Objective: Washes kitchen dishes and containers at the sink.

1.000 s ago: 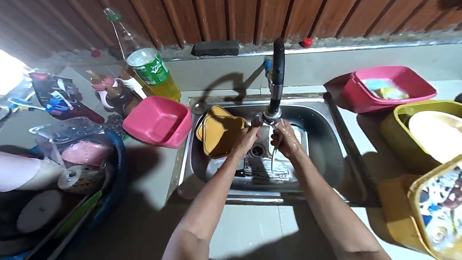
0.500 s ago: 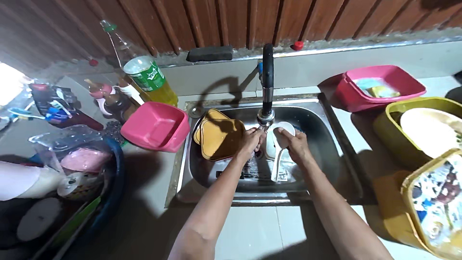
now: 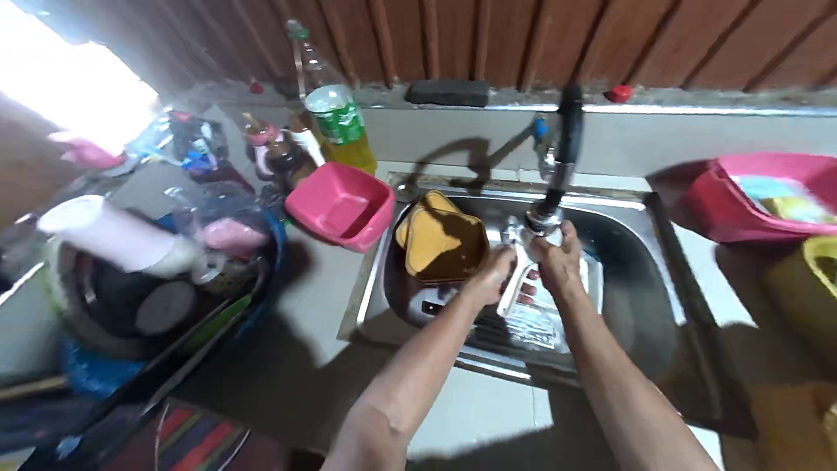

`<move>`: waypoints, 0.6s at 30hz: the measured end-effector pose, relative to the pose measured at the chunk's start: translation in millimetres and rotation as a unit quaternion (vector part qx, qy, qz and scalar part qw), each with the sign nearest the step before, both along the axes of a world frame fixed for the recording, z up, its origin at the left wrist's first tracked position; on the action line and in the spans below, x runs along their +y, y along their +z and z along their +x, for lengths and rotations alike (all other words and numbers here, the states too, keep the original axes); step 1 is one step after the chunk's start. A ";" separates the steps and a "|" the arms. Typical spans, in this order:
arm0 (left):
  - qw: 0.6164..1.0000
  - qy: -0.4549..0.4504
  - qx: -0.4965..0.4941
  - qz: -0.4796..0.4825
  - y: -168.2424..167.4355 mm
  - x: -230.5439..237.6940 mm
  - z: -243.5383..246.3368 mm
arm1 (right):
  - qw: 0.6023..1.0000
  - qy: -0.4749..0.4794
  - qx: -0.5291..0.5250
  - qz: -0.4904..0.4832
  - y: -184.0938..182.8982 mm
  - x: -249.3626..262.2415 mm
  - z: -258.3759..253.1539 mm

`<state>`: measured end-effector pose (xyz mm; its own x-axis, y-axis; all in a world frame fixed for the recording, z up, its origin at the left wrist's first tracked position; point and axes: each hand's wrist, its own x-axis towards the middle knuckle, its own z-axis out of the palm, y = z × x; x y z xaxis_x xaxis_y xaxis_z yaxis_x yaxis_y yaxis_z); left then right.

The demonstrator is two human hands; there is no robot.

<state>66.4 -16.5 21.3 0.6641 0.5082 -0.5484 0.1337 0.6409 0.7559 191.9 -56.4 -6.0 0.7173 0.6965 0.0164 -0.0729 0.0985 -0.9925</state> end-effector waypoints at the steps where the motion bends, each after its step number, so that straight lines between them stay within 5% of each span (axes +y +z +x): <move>1: 1.000 0.005 -0.009 -0.001 3.6 -3.4 -0.8 | 1.000 -0.009 -0.003 0.013 -0.3 0.7 -2.6; 7: 0.984 -0.085 0.072 0.140 26.8 -4.0 -23.6 | 0.999 0.015 0.037 0.018 1.8 5.8 -29.6; 10: 0.890 -0.190 0.215 0.355 46.7 -0.3 -39.8 | 0.976 0.081 0.192 0.067 0.1 2.4 -33.8; 13: 0.789 -0.263 0.287 0.476 66.4 -8.9 -54.1 | 0.906 0.103 0.399 0.098 2.3 -0.3 -34.0; 18: 0.684 -0.288 0.302 0.598 99.8 -26.1 -88.2 | 0.898 0.149 0.396 0.121 -7.3 5.6 -15.9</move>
<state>-21.7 -42.7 121.1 0.7788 0.5827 -0.2323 0.6235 -0.6785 0.3886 175.9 -50.7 -13.3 0.3525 0.9045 -0.2401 -0.8053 0.1625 -0.5702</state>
